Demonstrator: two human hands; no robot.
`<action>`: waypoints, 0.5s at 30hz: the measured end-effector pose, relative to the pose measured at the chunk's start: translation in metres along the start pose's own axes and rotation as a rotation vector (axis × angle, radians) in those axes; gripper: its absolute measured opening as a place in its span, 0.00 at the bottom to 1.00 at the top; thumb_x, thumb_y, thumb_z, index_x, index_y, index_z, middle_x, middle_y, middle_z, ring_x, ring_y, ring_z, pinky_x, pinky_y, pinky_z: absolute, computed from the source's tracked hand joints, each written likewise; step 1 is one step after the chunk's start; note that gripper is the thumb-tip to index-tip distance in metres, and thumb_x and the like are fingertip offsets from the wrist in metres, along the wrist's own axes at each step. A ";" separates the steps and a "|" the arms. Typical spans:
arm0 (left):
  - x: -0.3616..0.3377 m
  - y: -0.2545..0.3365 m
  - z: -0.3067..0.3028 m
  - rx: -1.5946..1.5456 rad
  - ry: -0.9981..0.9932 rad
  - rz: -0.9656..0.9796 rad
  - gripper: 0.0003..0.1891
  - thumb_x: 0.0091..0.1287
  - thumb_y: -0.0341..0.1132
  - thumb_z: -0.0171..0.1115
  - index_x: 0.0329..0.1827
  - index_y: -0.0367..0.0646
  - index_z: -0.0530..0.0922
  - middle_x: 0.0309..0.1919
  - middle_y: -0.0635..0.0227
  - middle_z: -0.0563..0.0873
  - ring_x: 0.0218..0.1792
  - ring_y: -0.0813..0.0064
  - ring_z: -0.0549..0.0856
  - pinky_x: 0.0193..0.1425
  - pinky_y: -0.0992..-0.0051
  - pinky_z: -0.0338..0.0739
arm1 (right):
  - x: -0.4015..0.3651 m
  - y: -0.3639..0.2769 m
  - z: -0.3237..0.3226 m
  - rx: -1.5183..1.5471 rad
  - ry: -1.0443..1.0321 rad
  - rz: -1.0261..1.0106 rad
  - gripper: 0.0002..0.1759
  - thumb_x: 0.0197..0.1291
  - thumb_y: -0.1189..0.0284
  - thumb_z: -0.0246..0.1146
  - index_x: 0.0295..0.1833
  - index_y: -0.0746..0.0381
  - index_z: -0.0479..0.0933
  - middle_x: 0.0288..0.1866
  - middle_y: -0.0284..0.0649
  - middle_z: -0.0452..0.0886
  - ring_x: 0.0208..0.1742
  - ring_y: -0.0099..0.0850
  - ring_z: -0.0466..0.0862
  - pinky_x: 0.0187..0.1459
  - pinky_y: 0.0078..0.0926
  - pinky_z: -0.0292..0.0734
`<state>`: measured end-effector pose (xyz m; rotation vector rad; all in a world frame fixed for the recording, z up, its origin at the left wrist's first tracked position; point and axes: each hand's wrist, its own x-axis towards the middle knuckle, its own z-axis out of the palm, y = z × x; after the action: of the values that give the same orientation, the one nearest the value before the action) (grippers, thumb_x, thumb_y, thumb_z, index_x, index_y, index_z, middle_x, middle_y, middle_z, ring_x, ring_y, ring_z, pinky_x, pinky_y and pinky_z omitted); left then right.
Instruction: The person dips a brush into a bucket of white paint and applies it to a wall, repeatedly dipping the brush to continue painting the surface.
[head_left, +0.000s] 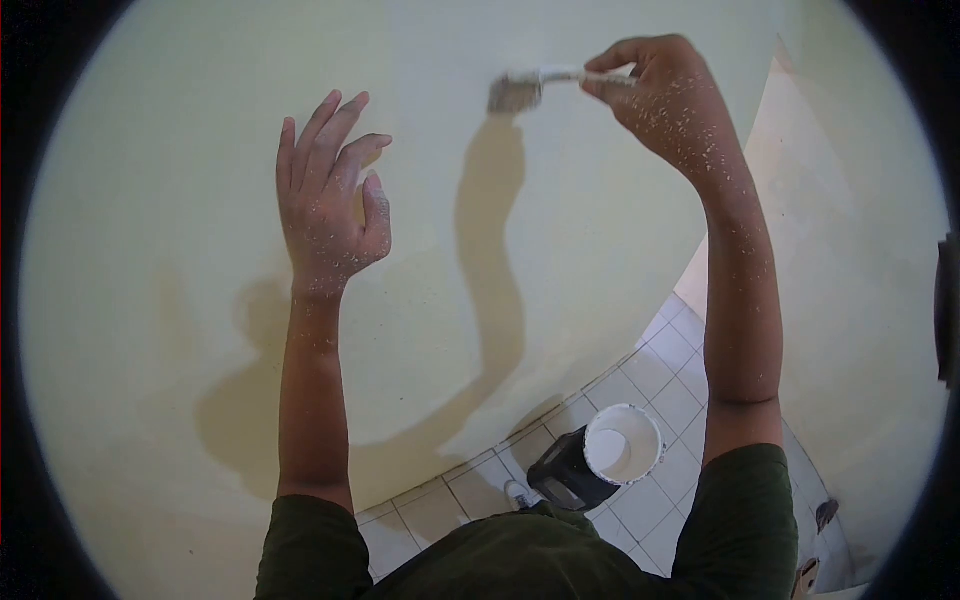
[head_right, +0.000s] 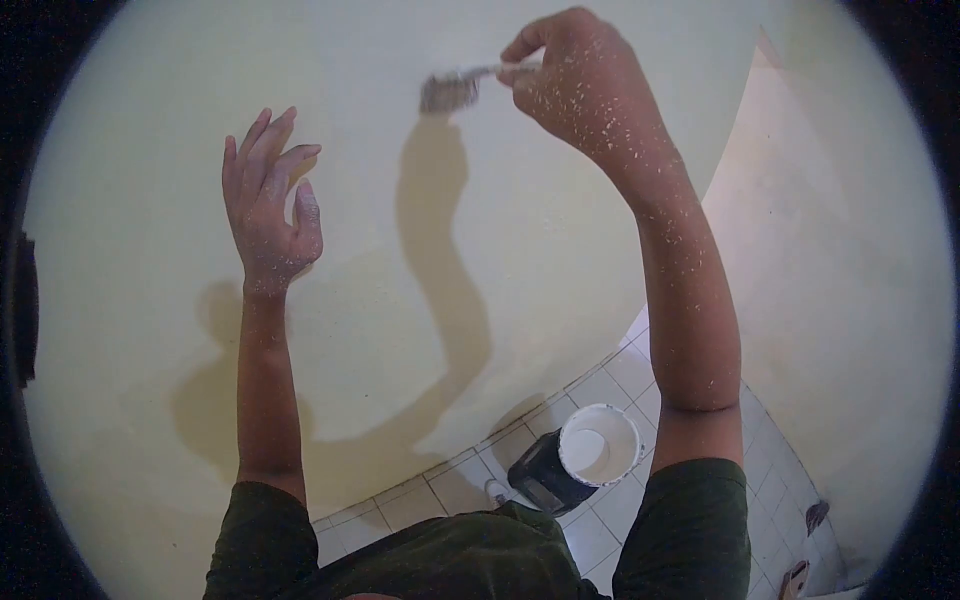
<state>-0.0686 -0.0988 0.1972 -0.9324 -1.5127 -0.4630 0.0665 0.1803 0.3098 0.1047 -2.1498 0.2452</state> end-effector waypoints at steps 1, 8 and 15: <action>0.000 0.000 0.001 0.000 0.007 0.003 0.17 0.62 0.27 0.56 0.52 0.46 0.85 0.72 0.65 0.80 0.78 0.57 0.72 0.86 0.45 0.52 | -0.002 -0.018 -0.008 -0.009 0.062 0.060 0.11 0.63 0.70 0.74 0.47 0.66 0.89 0.21 0.32 0.76 0.23 0.16 0.70 0.26 0.23 0.65; -0.001 0.000 0.002 0.018 -0.008 -0.006 0.16 0.63 0.28 0.56 0.51 0.47 0.85 0.72 0.65 0.80 0.78 0.57 0.72 0.85 0.44 0.52 | -0.009 -0.002 0.011 0.091 0.300 -0.060 0.08 0.64 0.73 0.72 0.45 0.66 0.87 0.22 0.41 0.75 0.25 0.30 0.71 0.29 0.31 0.68; -0.002 0.002 -0.001 0.026 -0.048 -0.007 0.16 0.61 0.27 0.57 0.51 0.47 0.85 0.72 0.65 0.81 0.78 0.57 0.72 0.86 0.44 0.52 | -0.095 0.009 0.060 0.197 -0.016 0.138 0.13 0.72 0.70 0.67 0.39 0.68 0.78 0.20 0.56 0.68 0.21 0.38 0.61 0.25 0.37 0.66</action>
<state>-0.0668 -0.0990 0.1953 -0.9236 -1.5619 -0.4275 0.0687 0.1743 0.1972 0.0713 -2.1472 0.5386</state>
